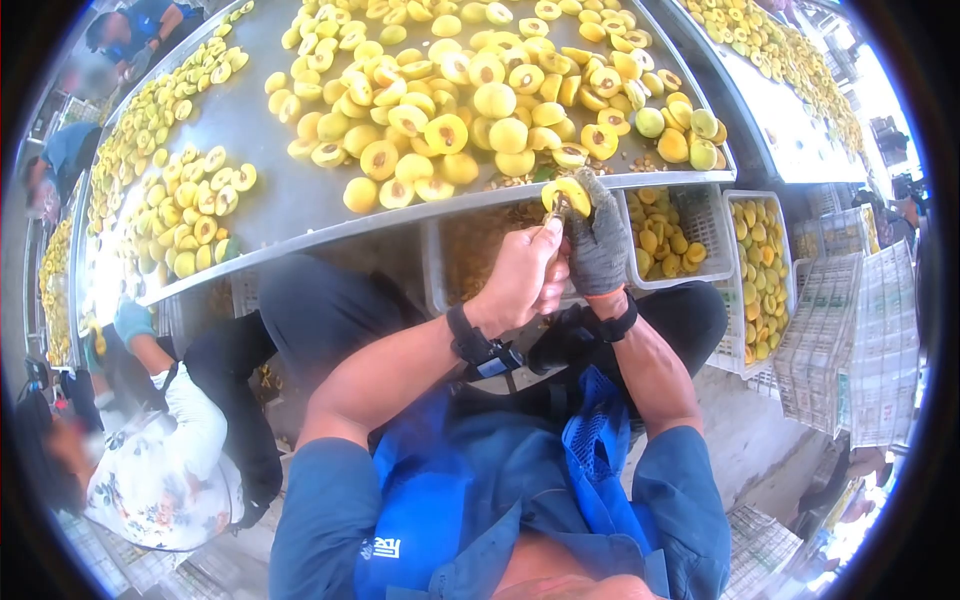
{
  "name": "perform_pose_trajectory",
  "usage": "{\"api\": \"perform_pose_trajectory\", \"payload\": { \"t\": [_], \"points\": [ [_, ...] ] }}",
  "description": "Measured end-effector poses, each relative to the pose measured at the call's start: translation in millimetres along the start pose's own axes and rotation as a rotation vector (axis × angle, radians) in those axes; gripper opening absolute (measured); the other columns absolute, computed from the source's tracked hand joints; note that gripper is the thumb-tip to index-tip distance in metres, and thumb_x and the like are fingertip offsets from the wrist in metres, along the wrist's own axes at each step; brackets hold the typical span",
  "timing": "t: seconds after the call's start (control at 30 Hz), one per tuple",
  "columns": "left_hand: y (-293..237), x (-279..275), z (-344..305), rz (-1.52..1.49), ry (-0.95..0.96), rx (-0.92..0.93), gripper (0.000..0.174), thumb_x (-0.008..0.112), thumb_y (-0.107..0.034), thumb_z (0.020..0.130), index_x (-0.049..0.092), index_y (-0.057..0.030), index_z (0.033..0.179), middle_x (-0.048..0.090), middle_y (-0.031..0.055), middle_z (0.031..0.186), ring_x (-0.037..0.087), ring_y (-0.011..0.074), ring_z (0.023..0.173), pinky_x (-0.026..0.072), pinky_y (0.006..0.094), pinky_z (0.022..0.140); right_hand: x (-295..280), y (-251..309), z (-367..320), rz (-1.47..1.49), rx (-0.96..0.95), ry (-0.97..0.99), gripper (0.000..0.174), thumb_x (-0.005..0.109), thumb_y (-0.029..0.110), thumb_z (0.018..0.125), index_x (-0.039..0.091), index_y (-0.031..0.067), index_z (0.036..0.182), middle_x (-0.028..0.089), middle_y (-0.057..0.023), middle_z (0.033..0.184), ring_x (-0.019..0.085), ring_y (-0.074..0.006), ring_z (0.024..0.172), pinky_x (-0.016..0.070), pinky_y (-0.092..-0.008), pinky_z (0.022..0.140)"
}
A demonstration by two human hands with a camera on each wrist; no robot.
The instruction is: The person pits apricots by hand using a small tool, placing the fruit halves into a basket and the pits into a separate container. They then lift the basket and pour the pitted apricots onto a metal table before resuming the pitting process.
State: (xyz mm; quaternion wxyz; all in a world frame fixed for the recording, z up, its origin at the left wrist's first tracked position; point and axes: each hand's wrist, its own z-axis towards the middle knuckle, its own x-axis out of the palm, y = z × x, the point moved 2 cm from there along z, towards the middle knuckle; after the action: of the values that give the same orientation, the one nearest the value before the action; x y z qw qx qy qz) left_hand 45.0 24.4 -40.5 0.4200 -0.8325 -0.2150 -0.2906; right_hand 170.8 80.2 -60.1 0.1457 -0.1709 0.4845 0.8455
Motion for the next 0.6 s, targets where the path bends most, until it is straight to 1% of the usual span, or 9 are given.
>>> {"api": "perform_pose_trajectory", "payload": {
  "t": [0.03,0.13,0.17,0.23,0.33,0.43,0.47,0.53,0.6],
  "points": [
    [-1.8,-0.9,-1.6,0.005,0.021,-0.009,0.032,0.047,-0.038,0.108,0.048,-0.0118,0.090,0.044,-0.0007,0.066,0.037,0.0088,0.048,0.0323,0.0263,0.041,-0.8,-0.4,1.8,-0.032,-0.011,-0.001,0.051,0.067,0.006,0.094,0.052,0.0028,0.143,0.071,-0.0149,0.120,0.068,-0.0247,0.108,0.0524,-0.0364,0.095],
    [-11.0,-8.3,-5.4,0.078,0.074,-0.055,0.033,0.047,-0.039,0.108,0.052,-0.0093,0.094,0.044,-0.0005,0.067,0.038,0.0090,0.048,0.0327,0.0264,0.041,-16.5,7.5,12.4,0.053,0.077,0.141,0.051,0.067,0.007,0.095,0.053,0.0030,0.143,0.071,-0.0159,0.121,0.068,-0.0249,0.109,0.0522,-0.0360,0.095],
    [-10.9,-9.0,-6.8,0.050,0.067,-0.076,0.034,0.047,-0.040,0.108,0.052,-0.0083,0.095,0.044,-0.0005,0.068,0.038,0.0091,0.048,0.0325,0.0263,0.041,-18.7,7.3,15.1,0.034,0.039,0.149,0.049,0.065,0.006,0.096,0.054,0.0031,0.143,0.071,-0.0165,0.122,0.068,-0.0257,0.110,0.0519,-0.0357,0.095],
    [-13.1,-8.5,-6.9,-0.002,0.058,-0.114,0.037,0.047,-0.040,0.108,0.054,-0.0065,0.096,0.044,-0.0005,0.068,0.038,0.0091,0.048,0.0322,0.0260,0.040,-18.5,6.7,13.4,-0.003,0.002,0.129,0.049,0.065,0.006,0.095,0.054,0.0027,0.143,0.070,-0.0177,0.123,0.068,-0.0268,0.112,0.0513,-0.0364,0.097],
    [-16.4,-9.4,-2.6,-0.240,0.139,-0.247,0.038,0.046,-0.041,0.108,0.053,-0.0061,0.095,0.044,-0.0005,0.069,0.038,0.0092,0.047,0.0315,0.0257,0.040,-11.4,-0.3,7.0,0.022,-0.014,0.072,0.050,0.066,0.005,0.092,0.056,0.0026,0.141,0.068,-0.0190,0.126,0.067,-0.0293,0.115,0.0504,-0.0379,0.099],
    [-16.5,-9.1,-1.5,-0.171,0.119,-0.189,0.038,0.046,-0.041,0.108,0.053,-0.0062,0.094,0.044,-0.0008,0.068,0.037,0.0088,0.046,0.0308,0.0254,0.040,-9.6,-0.6,4.9,0.018,0.000,0.065,0.051,0.068,0.007,0.090,0.057,0.0030,0.140,0.067,-0.0201,0.128,0.065,-0.0318,0.118,0.0494,-0.0396,0.100],
    [-14.4,-9.0,-1.3,-0.095,0.096,-0.147,0.038,0.046,-0.041,0.108,0.053,-0.0063,0.094,0.044,-0.0009,0.067,0.036,0.0088,0.046,0.0307,0.0256,0.039,-9.8,-0.1,4.9,0.005,0.007,0.071,0.052,0.069,0.007,0.090,0.057,0.0032,0.140,0.066,-0.0204,0.129,0.065,-0.0326,0.119,0.0490,-0.0401,0.101],
    [-9.2,-8.2,-1.0,0.056,0.050,-0.059,0.038,0.046,-0.040,0.108,0.053,-0.0064,0.093,0.043,-0.0011,0.065,0.036,0.0088,0.046,0.0305,0.0258,0.039,-10.1,-0.7,6.2,-0.032,-0.038,0.066,0.050,0.067,0.008,0.091,0.056,0.0035,0.140,0.067,-0.0201,0.127,0.067,-0.0323,0.115,0.0504,-0.0395,0.098],
    [-9.9,-4.7,-1.4,0.121,0.034,-0.039,0.037,0.045,-0.038,0.109,0.052,-0.0073,0.090,0.042,-0.0016,0.064,0.035,0.0090,0.045,0.0303,0.0263,0.039,-11.5,-0.1,5.7,-0.047,-0.034,0.061,0.049,0.066,0.008,0.092,0.056,0.0038,0.140,0.069,-0.0196,0.124,0.068,-0.0318,0.112,0.0517,-0.0387,0.095]
  ]
}}
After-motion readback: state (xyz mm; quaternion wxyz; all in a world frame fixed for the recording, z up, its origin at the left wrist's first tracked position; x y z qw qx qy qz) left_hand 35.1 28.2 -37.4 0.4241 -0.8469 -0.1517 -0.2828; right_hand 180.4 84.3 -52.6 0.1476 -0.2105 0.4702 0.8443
